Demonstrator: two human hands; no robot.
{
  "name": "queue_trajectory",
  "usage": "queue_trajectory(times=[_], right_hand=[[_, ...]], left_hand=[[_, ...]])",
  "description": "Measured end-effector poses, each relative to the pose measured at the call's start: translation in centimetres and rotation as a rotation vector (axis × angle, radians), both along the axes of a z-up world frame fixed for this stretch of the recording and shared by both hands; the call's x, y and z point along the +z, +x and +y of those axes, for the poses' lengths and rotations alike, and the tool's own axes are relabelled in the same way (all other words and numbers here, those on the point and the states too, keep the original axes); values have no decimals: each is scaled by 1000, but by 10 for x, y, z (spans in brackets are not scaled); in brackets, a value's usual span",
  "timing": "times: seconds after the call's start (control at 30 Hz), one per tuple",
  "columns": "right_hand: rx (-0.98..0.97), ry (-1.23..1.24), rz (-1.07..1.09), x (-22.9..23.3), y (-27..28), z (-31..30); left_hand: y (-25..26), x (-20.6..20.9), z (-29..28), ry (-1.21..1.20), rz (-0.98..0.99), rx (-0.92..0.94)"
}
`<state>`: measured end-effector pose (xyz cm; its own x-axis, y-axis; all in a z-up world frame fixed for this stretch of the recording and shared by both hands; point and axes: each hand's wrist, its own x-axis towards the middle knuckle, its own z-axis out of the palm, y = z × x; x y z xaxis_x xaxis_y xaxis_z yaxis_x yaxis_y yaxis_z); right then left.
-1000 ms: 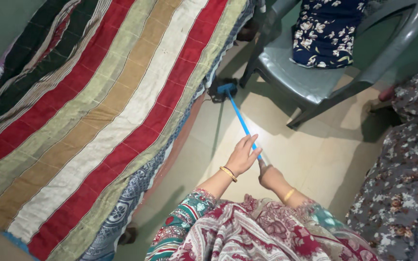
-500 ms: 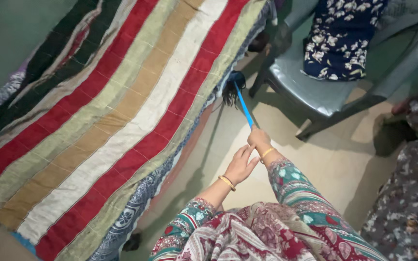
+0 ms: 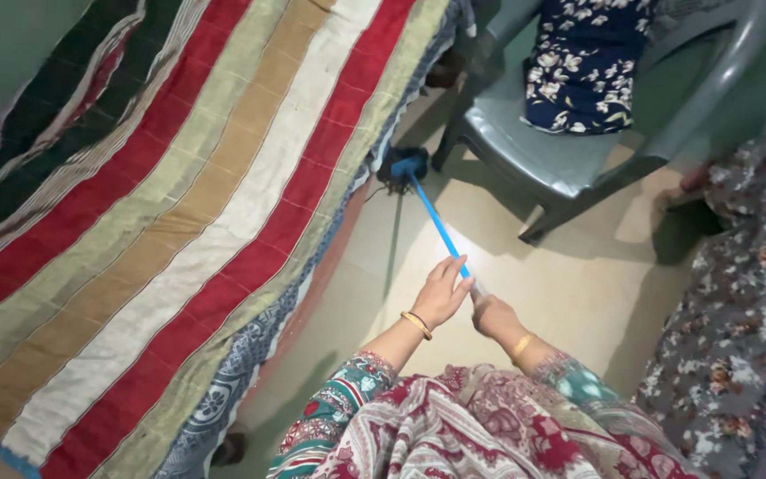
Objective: The person mops a tiled floor in a bedroom using a blue-handled mop, moving it around a chair and between two beds.
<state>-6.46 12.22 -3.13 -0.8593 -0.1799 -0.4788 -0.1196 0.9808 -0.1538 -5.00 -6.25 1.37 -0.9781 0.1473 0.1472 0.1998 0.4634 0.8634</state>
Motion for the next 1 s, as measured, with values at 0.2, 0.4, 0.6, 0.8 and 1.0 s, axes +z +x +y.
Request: queue_trajectory(times=[0.2,0.4,0.6,0.8,1.0], right_hand=[[-13,-10,-100,50,46,21],[1,-52,-22,-4,-3,-9],[-109,-186,216,-34,-130,-74],[-116,-149,344,-33,-149,-100],[24,-43,209,-18,-52,-55]], left_hand=[[2,2,19,30,-9,-56],[5,-3,-2,11,-48,-42],[10,-11,-32,-6,-54,6],[13,-12,-49,-29,-71,19],[7,-5,-39,3,-54,-32]])
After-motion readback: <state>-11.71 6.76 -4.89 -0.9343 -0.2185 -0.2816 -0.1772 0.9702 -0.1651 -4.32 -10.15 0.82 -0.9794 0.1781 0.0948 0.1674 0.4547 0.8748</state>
